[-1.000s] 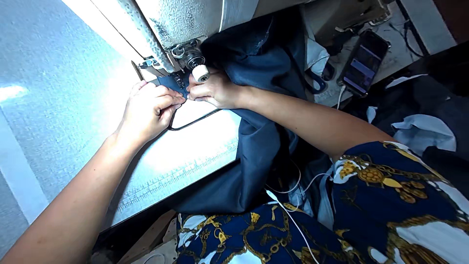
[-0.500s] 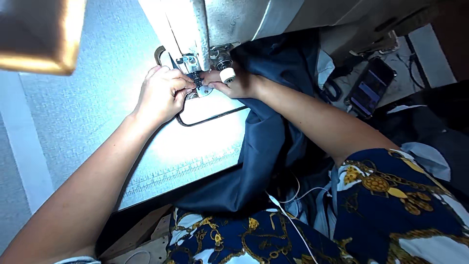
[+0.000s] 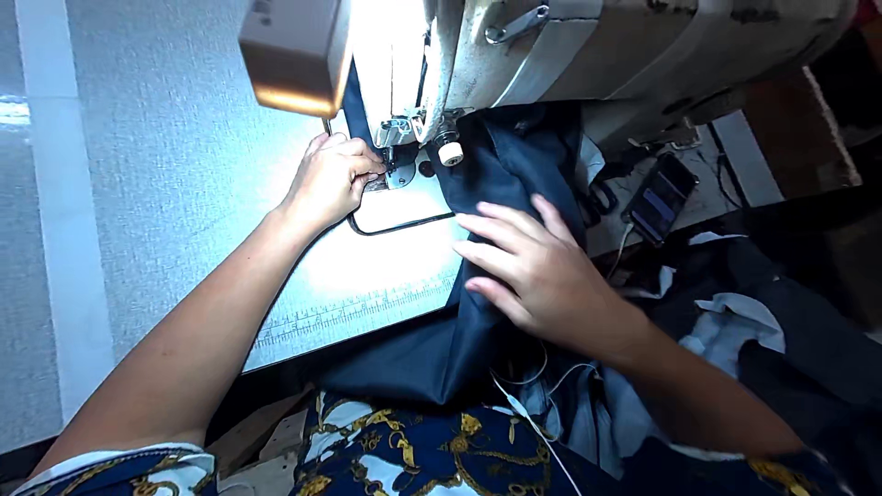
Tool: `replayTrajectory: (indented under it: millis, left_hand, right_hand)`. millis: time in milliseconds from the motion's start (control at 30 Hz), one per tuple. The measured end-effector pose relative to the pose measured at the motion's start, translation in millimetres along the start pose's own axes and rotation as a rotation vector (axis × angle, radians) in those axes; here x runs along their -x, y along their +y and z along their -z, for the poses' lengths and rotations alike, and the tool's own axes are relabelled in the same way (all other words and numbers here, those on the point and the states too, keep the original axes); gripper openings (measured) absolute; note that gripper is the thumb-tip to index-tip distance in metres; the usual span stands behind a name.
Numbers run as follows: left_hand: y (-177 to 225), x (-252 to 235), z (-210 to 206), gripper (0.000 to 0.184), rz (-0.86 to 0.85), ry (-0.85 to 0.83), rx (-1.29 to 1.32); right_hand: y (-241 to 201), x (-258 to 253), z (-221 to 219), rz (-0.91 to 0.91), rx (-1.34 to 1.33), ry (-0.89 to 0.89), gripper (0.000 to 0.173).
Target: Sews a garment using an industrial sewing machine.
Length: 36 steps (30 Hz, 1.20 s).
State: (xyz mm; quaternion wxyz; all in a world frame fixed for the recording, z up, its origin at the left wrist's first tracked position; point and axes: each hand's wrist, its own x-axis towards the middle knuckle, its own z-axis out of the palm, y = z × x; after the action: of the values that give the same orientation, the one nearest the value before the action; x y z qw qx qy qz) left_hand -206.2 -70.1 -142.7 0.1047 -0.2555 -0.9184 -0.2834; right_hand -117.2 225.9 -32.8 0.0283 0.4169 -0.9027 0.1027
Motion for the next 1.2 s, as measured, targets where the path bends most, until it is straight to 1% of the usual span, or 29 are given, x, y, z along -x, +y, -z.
replayTrajectory:
  millis: [67, 133, 233, 267, 333, 433, 600, 800, 1200]
  left_hand:
    - [0, 0, 3, 0.03, 0.001, -0.015, 0.003]
    - [-1, -2, 5, 0.031, 0.008, -0.032, 0.011]
    - [-2, -1, 4, 0.021, 0.008, -0.013, 0.017]
    - [-2, -1, 4, 0.021, 0.006, -0.008, 0.016]
    - [-2, -1, 4, 0.021, 0.011, -0.013, 0.015]
    - [-1, 1, 3, 0.022, 0.018, -0.007, 0.013]
    - [-1, 2, 2, 0.023, 0.014, 0.011, 0.015]
    - [-3, 1, 0, 0.024, 0.005, 0.021, 0.012]
    - [0, -1, 0, 0.025, -0.004, 0.017, -0.013]
  right_hand:
    - [-9, 30, -13, -0.174, 0.073, 0.124, 0.04]
    - [-13, 51, -31, -0.342, 0.114, 0.18, 0.049]
    - [-15, 66, -49, -0.514, 0.047, 0.101, 0.07]
    - [-14, 66, -53, -0.548, -0.003, 0.054, 0.074]
    - [-10, 59, -60, -0.588, -0.099, -0.038, 0.076]
    - [-4, 40, -71, -0.619, -0.165, -0.152, 0.075]
    - [-5, 22, -76, -0.602, -0.136, -0.145, 0.073]
    - [-4, 23, -79, -0.576, -0.12, -0.108, 0.072]
    - [6, 3, -72, -0.547, -0.132, -0.18, 0.07]
